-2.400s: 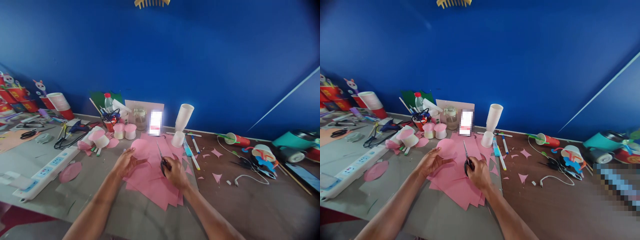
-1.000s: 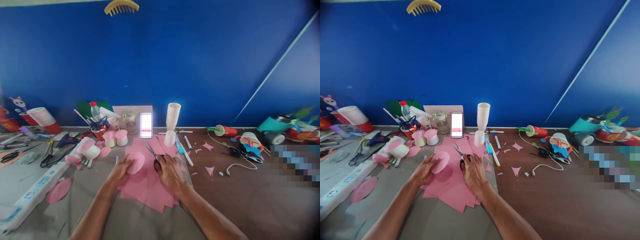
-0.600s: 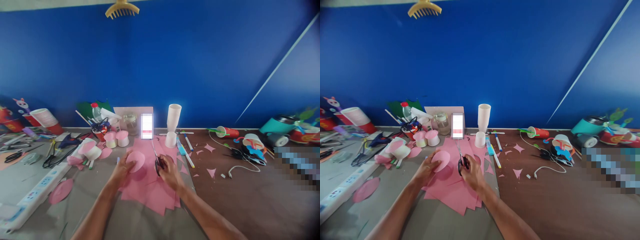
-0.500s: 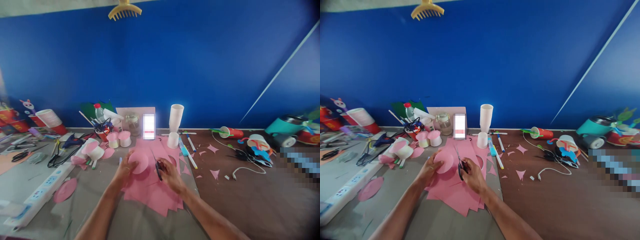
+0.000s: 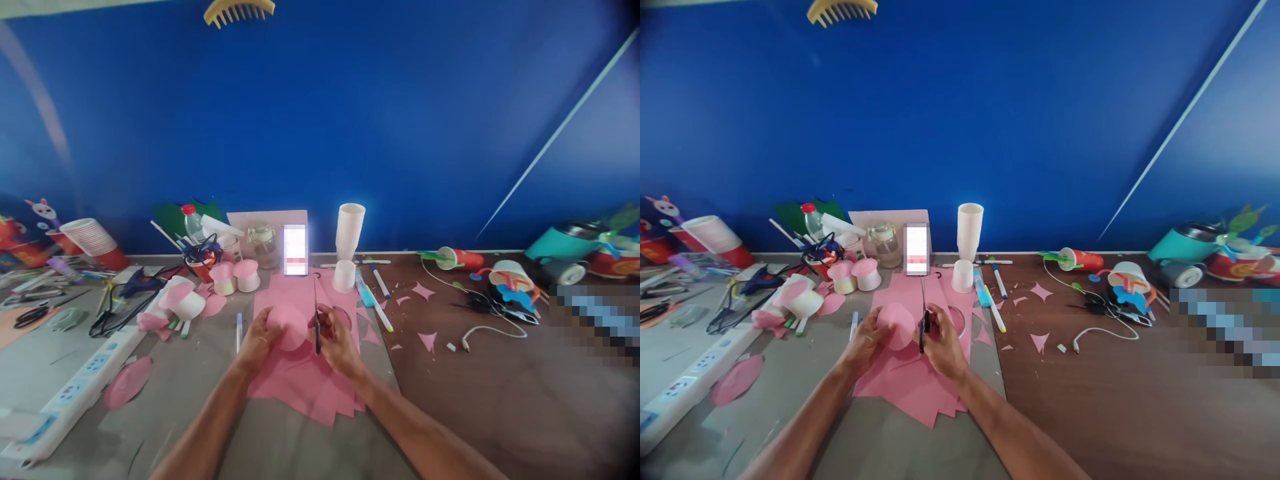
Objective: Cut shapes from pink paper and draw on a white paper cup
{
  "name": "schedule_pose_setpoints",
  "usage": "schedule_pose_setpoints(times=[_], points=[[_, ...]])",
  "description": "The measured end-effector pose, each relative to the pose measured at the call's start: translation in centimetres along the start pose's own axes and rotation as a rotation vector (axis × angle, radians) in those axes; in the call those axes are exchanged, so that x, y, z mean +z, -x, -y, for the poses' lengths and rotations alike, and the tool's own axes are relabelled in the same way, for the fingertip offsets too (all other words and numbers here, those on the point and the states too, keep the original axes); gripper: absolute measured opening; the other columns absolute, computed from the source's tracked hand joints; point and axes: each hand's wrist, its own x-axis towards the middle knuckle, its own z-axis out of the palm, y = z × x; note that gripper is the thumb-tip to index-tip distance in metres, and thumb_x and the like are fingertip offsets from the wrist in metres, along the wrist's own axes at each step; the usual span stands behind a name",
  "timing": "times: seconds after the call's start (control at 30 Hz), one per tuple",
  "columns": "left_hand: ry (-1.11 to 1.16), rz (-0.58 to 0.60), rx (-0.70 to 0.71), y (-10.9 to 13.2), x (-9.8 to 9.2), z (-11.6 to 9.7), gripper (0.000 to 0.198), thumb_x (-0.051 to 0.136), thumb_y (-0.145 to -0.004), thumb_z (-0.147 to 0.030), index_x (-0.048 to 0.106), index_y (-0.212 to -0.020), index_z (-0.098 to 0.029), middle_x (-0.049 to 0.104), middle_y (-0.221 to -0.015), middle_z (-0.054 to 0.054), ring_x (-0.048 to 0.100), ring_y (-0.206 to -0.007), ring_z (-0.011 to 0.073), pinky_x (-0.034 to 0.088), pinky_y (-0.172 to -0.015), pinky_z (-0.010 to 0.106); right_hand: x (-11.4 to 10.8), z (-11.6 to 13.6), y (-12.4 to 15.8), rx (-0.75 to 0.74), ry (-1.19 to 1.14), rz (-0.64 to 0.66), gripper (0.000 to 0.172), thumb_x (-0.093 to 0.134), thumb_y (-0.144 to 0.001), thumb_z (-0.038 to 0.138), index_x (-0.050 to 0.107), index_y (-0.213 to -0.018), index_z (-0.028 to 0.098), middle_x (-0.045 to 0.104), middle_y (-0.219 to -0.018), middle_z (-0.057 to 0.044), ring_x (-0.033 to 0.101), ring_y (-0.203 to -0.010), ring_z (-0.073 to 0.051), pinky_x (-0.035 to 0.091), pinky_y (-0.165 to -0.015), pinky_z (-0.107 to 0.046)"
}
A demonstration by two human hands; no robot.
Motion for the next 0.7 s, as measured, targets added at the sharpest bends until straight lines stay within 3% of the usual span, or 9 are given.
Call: schedule_pose_setpoints(times=[0.1,0.27,0.4,0.53,0.7], points=[[-0.018,0.016,-0.014,0.3,0.8,-0.3,0.047,0.092,-0.066,-0.031,0.068,-0.105,-0.022,0.076,-0.087,0.001,0.07,-0.073,0.0182,0.057,-0.068,0.028,0.3,-0.8,0.0,-0.056,0.0,-0.015,0.052,0.075,-0.073,0.036,0.061,-0.121,0.02,0.068,-0.081,-0.002,0.065,-0.074,-0.02,0.055,-0.068,-0.034],[0.096,0.071,-0.081,1.2,2.0,-1.0,0.054,0.096,-0.061,-0.029,0.068,-0.106,-0.021,0.075,-0.083,0.0,0.069,-0.068,0.0153,0.056,-0.065,0.025,0.6,-1.3,0.1,-0.04,-0.021,-0.057,0.053,0.071,-0.072,0.031,0.057,-0.122,0.018,0.057,-0.063,0.007,0.053,-0.057,-0.014,0.046,-0.057,-0.029],[0.187,0.079,-0.105,1.8,2.7,-1.1,0.047,0.1,-0.054,-0.032,0.07,-0.088,-0.02,0.07,-0.069,-0.004,0.063,-0.058,0.0105,0.054,-0.058,0.021,0.7,-1.0,0.1,-0.009,-0.06,-0.138,0.048,0.068,-0.073,0.031,0.056,-0.118,0.021,0.056,-0.062,0.007,0.051,-0.055,-0.014,0.044,-0.053,-0.027],[0.161,0.178,-0.124,2.0,3.4,-1.0,0.037,0.1,-0.053,-0.03,0.069,-0.068,-0.016,0.07,-0.063,0.0,0.066,-0.062,0.0142,0.057,-0.064,0.025,0.8,-1.1,0.0,-0.019,-0.065,-0.192,0.045,0.067,-0.074,0.032,0.054,-0.116,0.022,0.055,-0.063,0.007,0.054,-0.058,-0.016,0.045,-0.055,-0.028],[0.13,0.082,-0.161,1.6,2.9,-0.8,0.039,0.098,-0.057,-0.037,0.07,-0.072,-0.015,0.073,-0.067,0.002,0.067,-0.062,0.0154,0.056,-0.062,0.026,0.2,-1.1,-0.3,-0.035,-0.082,-0.195,0.039,0.071,-0.074,0.036,0.056,-0.108,0.024,0.065,-0.075,0.002,0.061,-0.067,-0.019,0.05,-0.058,-0.03]])
